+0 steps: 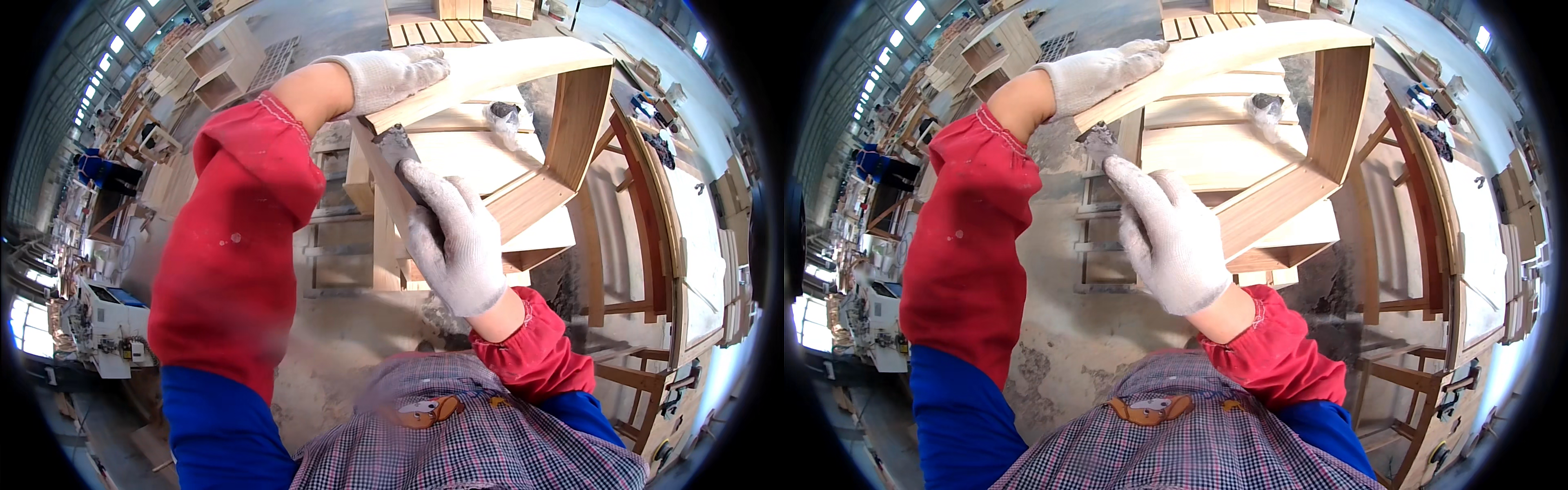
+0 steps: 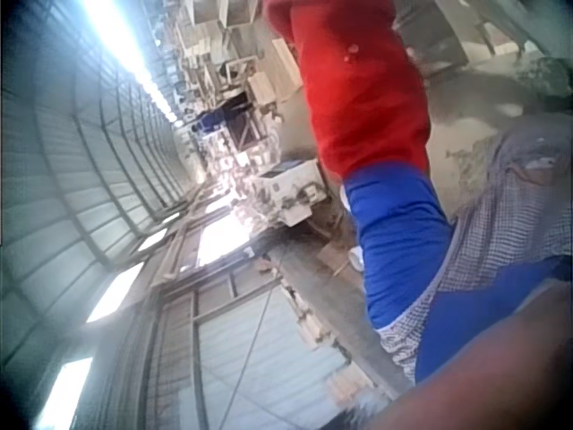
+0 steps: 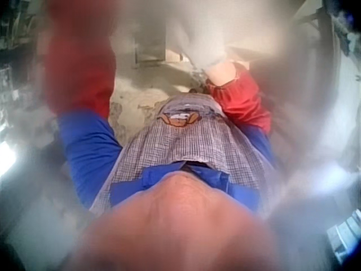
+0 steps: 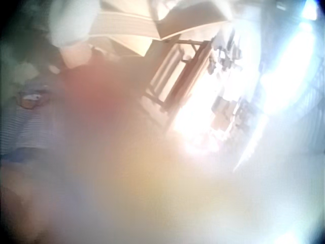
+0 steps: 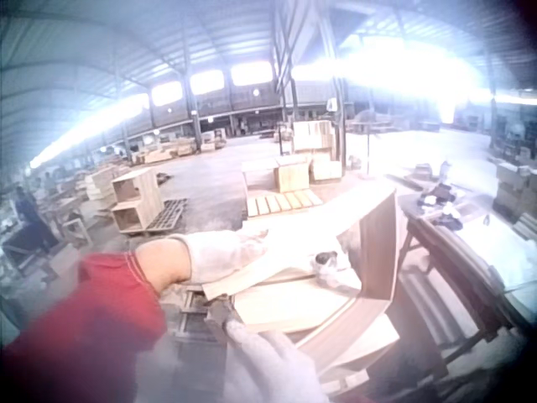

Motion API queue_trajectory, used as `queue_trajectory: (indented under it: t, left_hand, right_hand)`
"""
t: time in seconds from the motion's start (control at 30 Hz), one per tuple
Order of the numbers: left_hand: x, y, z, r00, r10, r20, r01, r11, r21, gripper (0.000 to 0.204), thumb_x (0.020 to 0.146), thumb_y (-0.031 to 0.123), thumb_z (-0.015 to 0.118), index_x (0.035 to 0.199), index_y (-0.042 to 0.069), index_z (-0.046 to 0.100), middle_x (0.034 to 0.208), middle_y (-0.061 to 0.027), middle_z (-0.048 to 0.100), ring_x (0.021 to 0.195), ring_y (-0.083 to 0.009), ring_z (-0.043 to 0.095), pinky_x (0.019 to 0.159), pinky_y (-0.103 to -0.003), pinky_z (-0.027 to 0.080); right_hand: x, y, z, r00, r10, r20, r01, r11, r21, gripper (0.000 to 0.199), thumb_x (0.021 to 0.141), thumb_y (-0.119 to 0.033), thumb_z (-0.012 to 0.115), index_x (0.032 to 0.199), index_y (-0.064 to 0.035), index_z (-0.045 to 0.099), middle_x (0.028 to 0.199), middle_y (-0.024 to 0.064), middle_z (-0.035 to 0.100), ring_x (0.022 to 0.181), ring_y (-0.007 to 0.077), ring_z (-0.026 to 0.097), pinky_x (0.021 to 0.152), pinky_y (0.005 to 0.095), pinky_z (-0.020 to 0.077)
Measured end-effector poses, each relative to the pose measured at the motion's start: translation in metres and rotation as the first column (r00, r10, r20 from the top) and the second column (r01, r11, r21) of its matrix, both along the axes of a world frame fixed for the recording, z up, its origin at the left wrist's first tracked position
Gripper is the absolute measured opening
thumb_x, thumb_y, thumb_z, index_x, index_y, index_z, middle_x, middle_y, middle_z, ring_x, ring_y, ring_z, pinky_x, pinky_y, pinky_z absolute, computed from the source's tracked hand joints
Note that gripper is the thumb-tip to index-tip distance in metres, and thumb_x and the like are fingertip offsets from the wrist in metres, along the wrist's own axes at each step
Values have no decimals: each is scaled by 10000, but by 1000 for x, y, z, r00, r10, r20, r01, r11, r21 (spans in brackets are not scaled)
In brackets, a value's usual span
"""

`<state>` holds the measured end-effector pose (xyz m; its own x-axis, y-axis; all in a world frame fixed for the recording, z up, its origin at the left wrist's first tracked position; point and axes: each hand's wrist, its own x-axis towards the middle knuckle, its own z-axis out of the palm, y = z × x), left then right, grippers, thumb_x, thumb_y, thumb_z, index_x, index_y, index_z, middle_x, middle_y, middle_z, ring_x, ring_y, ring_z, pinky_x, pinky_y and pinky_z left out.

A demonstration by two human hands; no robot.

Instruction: The person applies wood putty to the edges and joints of a wooden box frame using a small putty knife.

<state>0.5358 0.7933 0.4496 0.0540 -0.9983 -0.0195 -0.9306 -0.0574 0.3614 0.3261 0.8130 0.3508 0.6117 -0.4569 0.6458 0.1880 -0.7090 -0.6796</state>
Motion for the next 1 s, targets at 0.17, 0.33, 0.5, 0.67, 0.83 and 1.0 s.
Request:
queue_trajectory:
  t: [0.17,0.33,0.5,0.67,0.83,1.0]
  left_hand:
    - [-9,3,5,999,36,0,-36,999,19,562,981,434,319,1372,34,373,1321,-148,491,1220,-268,449,1038,-297,299]
    - [-3,1,1,1000,-10,14,10,999,-45,587,952,503,317,1352,83,412,1324,-159,499,1209,-323,469,1022,-348,338]
    - [-3,-1,0,999,-38,27,40,997,-68,570,961,485,311,1343,76,424,1330,-157,495,1220,-314,463,1027,-348,332]
    - [-4,-2,-5,999,-20,32,23,995,-93,567,962,479,318,1327,63,438,1325,-158,499,1223,-313,462,1026,-350,329]
    - [-7,2,-1,999,-34,2,34,995,-92,565,961,481,318,1327,67,434,1311,-156,509,1201,-324,476,1019,-352,336]
    - [-12,1,1,999,15,-42,-16,999,-39,556,967,458,339,1352,63,410,1332,-132,490,1221,-279,452,1033,-321,313]
  right_hand:
    - [0,0,-4,999,-32,14,32,999,-1,444,787,16,552,1221,-79,541,867,153,559,750,324,580,663,373,484]
    - [1,2,-5,996,-20,88,16,999,40,430,785,29,550,1202,-75,554,898,159,575,753,326,591,660,362,492]
    - [8,-7,-18,993,-44,111,44,999,3,409,785,31,550,1181,-71,567,894,160,577,750,323,592,659,355,494]
    - [7,-10,-18,990,-31,138,30,999,14,401,781,36,550,1168,-64,576,865,157,576,740,312,591,664,347,492]
    - [5,-19,-22,983,-86,163,81,996,35,389,791,34,541,1169,-51,575,888,159,587,761,298,601,686,334,492]
    - [-12,-2,-5,992,-71,105,63,995,74,389,813,6,536,1197,-58,558,934,171,588,782,311,606,708,338,497]
